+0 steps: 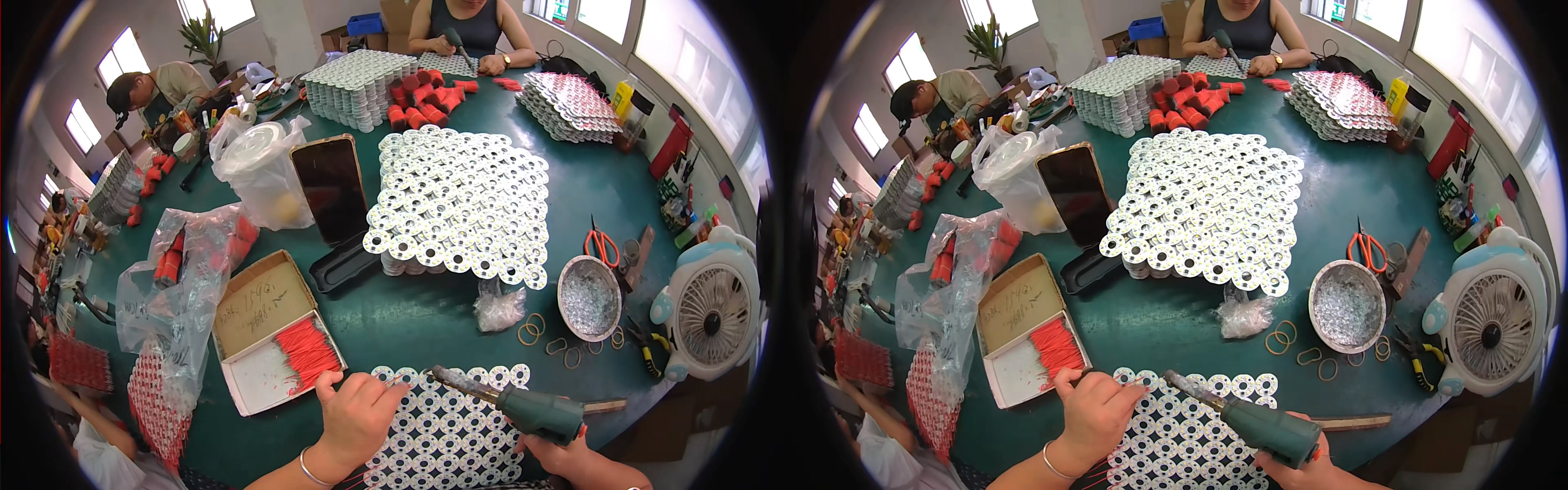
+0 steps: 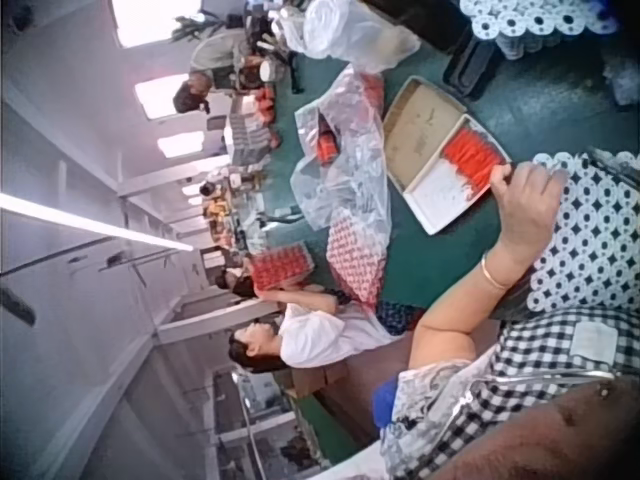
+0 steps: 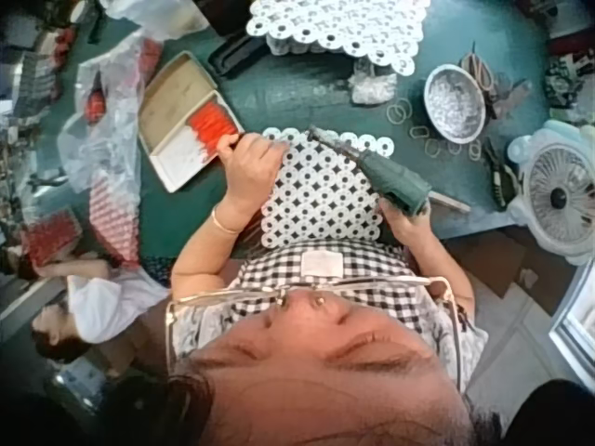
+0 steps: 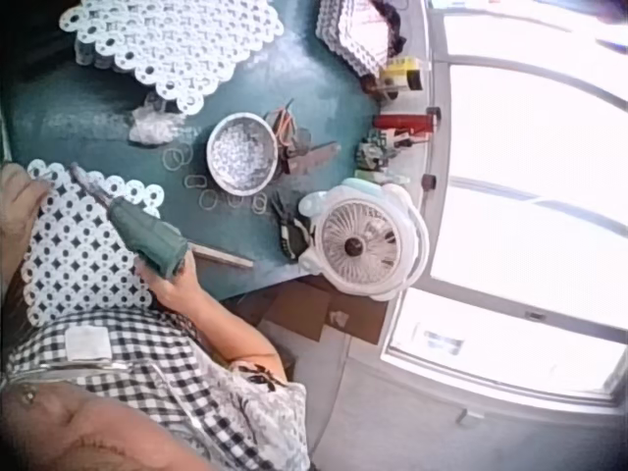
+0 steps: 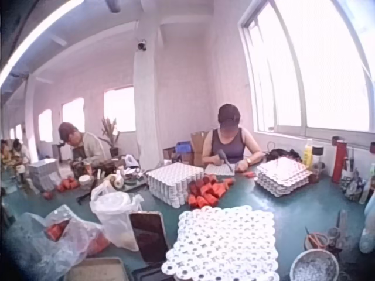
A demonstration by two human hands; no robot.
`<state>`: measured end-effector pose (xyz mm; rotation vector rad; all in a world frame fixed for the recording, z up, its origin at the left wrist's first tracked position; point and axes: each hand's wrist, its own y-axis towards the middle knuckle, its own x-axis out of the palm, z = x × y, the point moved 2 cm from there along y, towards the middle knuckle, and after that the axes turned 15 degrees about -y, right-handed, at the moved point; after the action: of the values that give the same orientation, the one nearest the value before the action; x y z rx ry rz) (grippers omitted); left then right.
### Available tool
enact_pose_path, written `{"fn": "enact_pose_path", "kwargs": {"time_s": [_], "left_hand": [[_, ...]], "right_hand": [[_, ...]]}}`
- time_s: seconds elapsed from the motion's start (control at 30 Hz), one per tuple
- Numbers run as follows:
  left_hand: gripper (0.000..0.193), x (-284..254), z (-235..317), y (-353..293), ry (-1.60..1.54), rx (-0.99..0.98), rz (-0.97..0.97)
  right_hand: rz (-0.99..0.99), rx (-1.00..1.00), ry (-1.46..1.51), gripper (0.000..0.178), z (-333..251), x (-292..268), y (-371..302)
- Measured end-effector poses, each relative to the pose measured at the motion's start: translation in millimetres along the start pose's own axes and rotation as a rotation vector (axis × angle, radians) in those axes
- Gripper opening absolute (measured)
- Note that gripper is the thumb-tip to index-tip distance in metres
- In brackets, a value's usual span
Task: The person solders red wires onto circular LED boards with a soldering iron at a production workbench.
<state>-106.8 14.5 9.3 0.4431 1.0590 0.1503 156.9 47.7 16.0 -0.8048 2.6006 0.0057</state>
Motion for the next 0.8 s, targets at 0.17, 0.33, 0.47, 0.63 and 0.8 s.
{"fn": "enact_pose_path", "kwargs": {"time_s": [0.17,0.33,0.47,0.63,0.8], "left_hand": [[0.018,3.9,-2.4,-1.9,-0.011,0.027,-0.009],[0.018,4.8,-5.4,-1.1,-0.057,-0.005,-0.009],[0.017,3.8,-3.9,0.1,-0.089,-0.019,0.013],[0.014,4.3,-6.7,-0.4,-0.091,-0.023,0.015],[0.012,4.7,-7.0,0.1,-0.086,-0.024,0.019]], "right_hand": [[-0.001,0.105,0.041,0.034,2.3,7.1,-3.4],[-0.002,0.112,-0.048,0.034,-2.9,7.8,-0.7],[0.011,0.092,-0.074,0.030,-6.2,9.0,3.1],[-0.029,0.074,-0.128,0.029,-10.7,7.1,4.7],[-0.036,-0.077,-0.318,0.031,-11.6,5.9,6.3]]}}
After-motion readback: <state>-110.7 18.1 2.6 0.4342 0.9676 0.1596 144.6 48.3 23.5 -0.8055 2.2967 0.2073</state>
